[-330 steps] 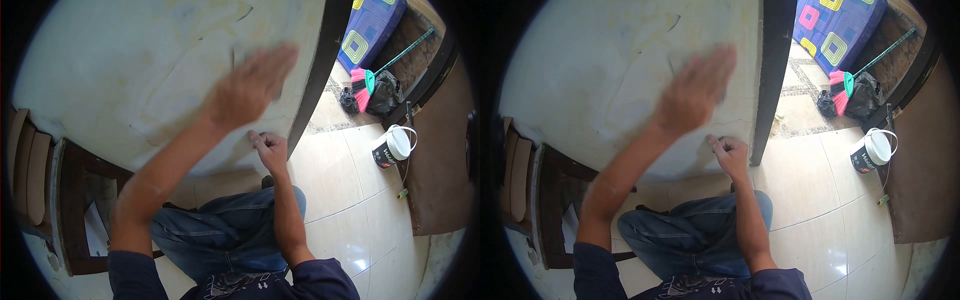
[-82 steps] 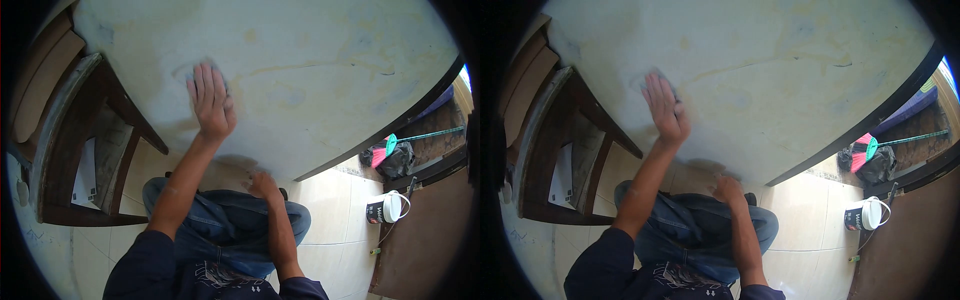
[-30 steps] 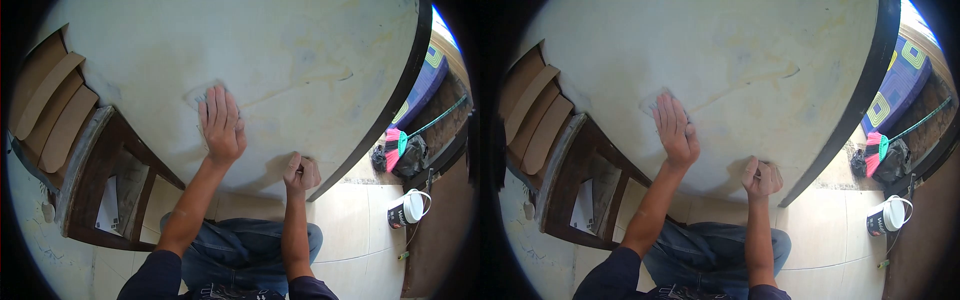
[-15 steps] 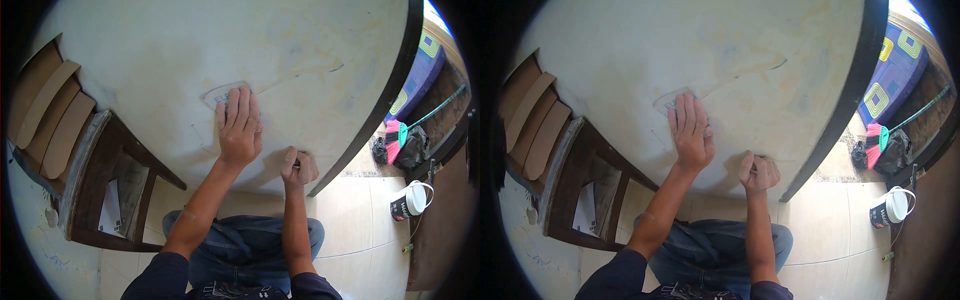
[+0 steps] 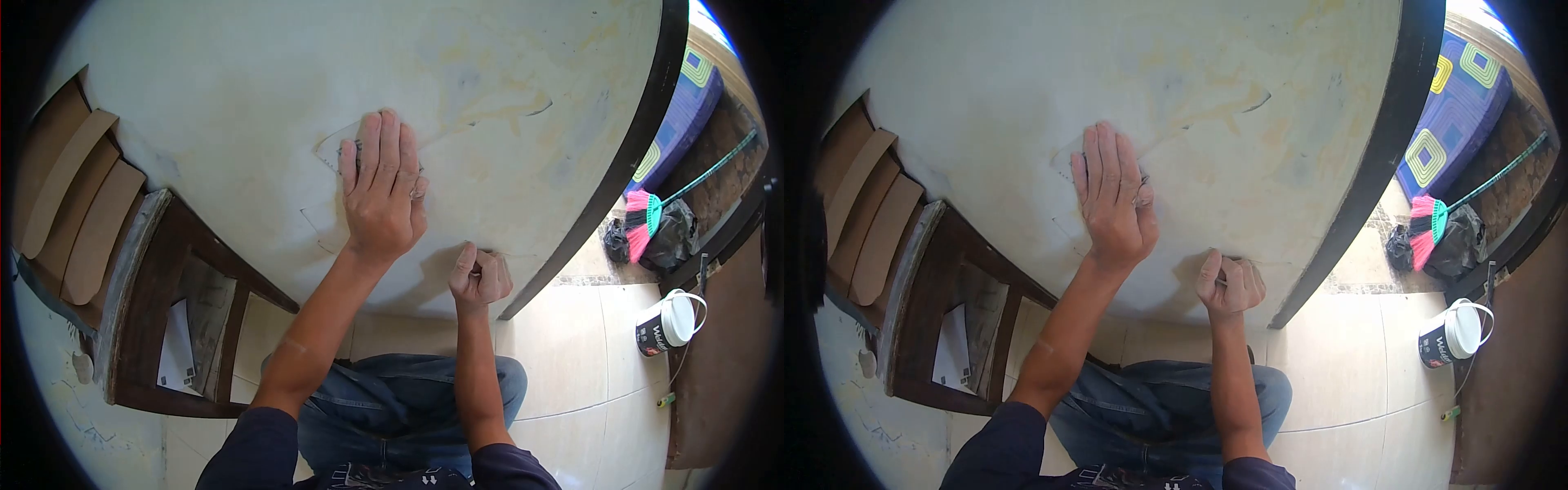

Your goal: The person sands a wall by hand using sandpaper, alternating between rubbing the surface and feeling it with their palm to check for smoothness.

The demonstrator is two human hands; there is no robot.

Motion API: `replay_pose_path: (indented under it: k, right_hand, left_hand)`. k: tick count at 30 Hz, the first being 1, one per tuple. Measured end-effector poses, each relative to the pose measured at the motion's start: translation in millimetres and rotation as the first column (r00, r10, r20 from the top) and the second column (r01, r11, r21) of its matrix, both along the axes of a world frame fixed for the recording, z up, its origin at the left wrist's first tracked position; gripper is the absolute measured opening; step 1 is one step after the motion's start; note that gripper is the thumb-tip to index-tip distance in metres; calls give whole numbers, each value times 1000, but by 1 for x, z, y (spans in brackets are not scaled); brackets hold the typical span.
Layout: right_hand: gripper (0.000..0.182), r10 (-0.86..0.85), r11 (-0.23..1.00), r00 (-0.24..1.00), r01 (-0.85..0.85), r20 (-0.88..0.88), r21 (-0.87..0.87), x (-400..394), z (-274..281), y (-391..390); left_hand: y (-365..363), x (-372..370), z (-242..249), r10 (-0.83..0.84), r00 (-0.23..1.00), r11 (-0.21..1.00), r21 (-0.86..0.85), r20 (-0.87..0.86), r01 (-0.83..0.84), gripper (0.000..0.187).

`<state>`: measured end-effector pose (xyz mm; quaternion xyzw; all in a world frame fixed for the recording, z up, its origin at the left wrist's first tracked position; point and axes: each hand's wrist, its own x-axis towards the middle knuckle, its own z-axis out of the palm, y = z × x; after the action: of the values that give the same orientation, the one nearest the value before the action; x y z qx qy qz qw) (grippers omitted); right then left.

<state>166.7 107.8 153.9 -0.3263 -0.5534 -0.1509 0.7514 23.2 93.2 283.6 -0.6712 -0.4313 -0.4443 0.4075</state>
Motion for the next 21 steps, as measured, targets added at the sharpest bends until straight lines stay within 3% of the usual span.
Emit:
replay_pose_path:
  k: [3, 7, 11, 14, 17, 21]
  right_hand:
    - [20, -7, 1000, 1000, 7, -9, -5, -1, -3, 1]
    - [19, -5, 1000, 1000, 5, 4, 0, 0, -2, 1]
    - [19, 9, 1000, 1000, -9, -6, 1, 1, -2, 1]
    - [19, 19, 1000, 1000, -19, -16, -9, 0, -2, 0]
    - [20, 26, 1000, 999, -26, -19, -1, 1, 2, 0]
    - [20, 49, 999, 999, -49, -19, -5, 3, 3, -4]
  left_hand:
    - [1, 6, 19, -1, 1000, 999, 42, 7, 0, 51]
    - [15, 20, 93, -44, 998, 980, 193, -40, 51, 52]
    - [27, 26, 156, 15, 992, 918, 395, -126, 36, 48]
    - [10, 33, 147, 145, 986, 959, 258, -84, -119, 49]
    - [18, 24, 101, -12, 999, 974, 227, -33, 19, 52]
    - [16, 16, 59, -69, 996, 973, 224, 54, 55, 52]
